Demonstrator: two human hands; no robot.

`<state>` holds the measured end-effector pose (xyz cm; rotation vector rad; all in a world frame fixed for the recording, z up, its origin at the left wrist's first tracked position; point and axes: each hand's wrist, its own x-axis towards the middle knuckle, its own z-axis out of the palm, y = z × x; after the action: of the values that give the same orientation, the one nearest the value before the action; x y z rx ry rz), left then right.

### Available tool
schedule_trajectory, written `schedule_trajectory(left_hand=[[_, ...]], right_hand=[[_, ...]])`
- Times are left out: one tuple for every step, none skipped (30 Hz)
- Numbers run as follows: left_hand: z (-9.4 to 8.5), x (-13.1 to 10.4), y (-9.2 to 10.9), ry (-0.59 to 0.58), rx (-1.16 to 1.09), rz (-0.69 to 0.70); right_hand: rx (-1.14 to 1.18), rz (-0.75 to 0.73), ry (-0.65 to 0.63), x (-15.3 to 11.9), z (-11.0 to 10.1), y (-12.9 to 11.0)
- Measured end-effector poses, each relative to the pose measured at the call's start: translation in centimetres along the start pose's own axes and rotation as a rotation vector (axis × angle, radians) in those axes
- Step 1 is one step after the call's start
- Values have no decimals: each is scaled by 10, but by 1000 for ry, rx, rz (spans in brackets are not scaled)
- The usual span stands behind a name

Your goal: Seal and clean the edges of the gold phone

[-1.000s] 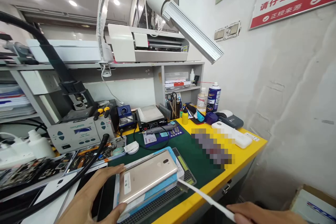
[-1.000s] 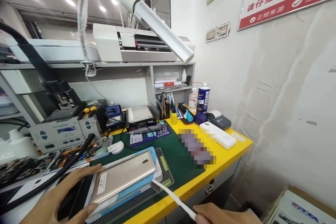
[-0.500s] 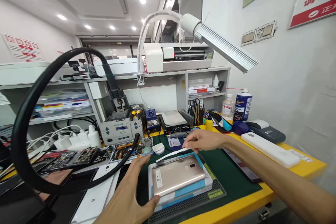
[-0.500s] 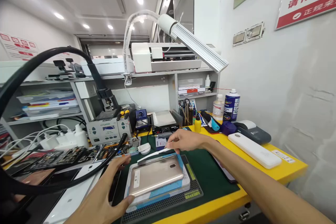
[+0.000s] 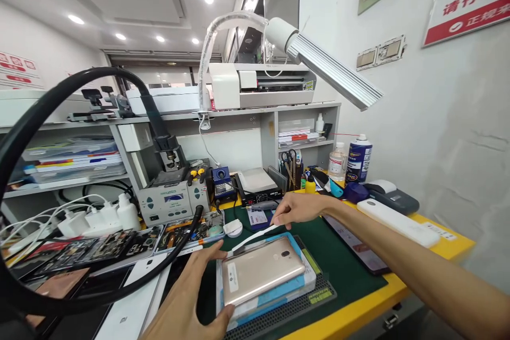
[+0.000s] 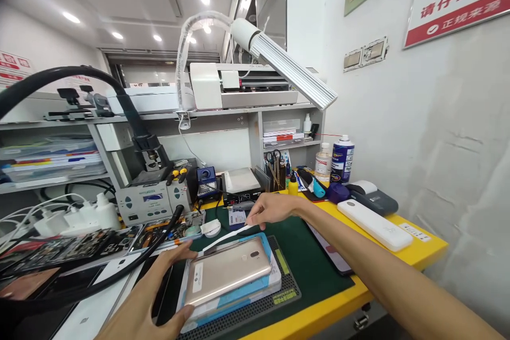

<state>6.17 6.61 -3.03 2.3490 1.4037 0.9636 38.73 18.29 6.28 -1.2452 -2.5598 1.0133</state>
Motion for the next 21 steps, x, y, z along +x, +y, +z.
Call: schedule_trajectory(left_hand=[[1, 0, -1, -4, -1, 0], [1, 1, -1, -7, -1, -4], [1, 1, 0, -8, 1, -12], [1, 1, 0, -8, 1, -24], [1, 1, 1, -9, 0, -35], [0, 2, 2, -11, -1, -46], [0, 2, 3, -13, 0, -56], [-1, 2, 4, -15, 3, -63], [-1, 2, 4, -18, 5, -65], [-1, 1, 5, -21, 6, -67], [-2, 1, 5, -25, 8, -70], [-2, 1, 6, -29, 8, -76], [-1, 1, 6, -33, 7, -81], [-1, 1, 5, -38, 5, -86], [-1, 1, 5, -41, 4, -87], [-1, 0, 5, -44, 6, -86], [-1, 0, 5, -45, 8, -80], [-1, 1, 4, -45, 12, -70], [-2, 1, 4, -45, 17, -61], [-3, 1, 3, -53, 26, -50], [-4, 2, 3, -73, 33, -41]], right_hand=[[0, 0, 1, -5, -2, 3], [-1, 1, 2, -10, -4, 6], [-1, 3, 5, -15, -6, 9], [-1, 8, 10, -21, -8, 11], [-2, 14, 19, -27, -9, 14], [-3, 23, 28, -33, -12, 16], [-6, 34, 37, -40, -14, 18], [-10, 47, 46, -47, -16, 21], [-15, 62, 53, -54, -18, 24], [-20, 78, 58, -61, -21, 26], [-26, 93, 63, -69, -24, 29], [-31, 110, 68, -76, -28, 31], [-37, 125, 76, -84, -32, 33], [-43, 140, 83, -91, -36, 34], [-49, 155, 88, -98, -40, 35], [-55, 170, 96, -104, -44, 34], [-61, 187, 107, -110, -47, 32], [-66, 205, 122, -113, -50, 29], [-70, 223, 139, -115, -52, 24], [-73, 235, 157, -115, -53, 18], [-75, 233, 172, -112, -52, 11]])
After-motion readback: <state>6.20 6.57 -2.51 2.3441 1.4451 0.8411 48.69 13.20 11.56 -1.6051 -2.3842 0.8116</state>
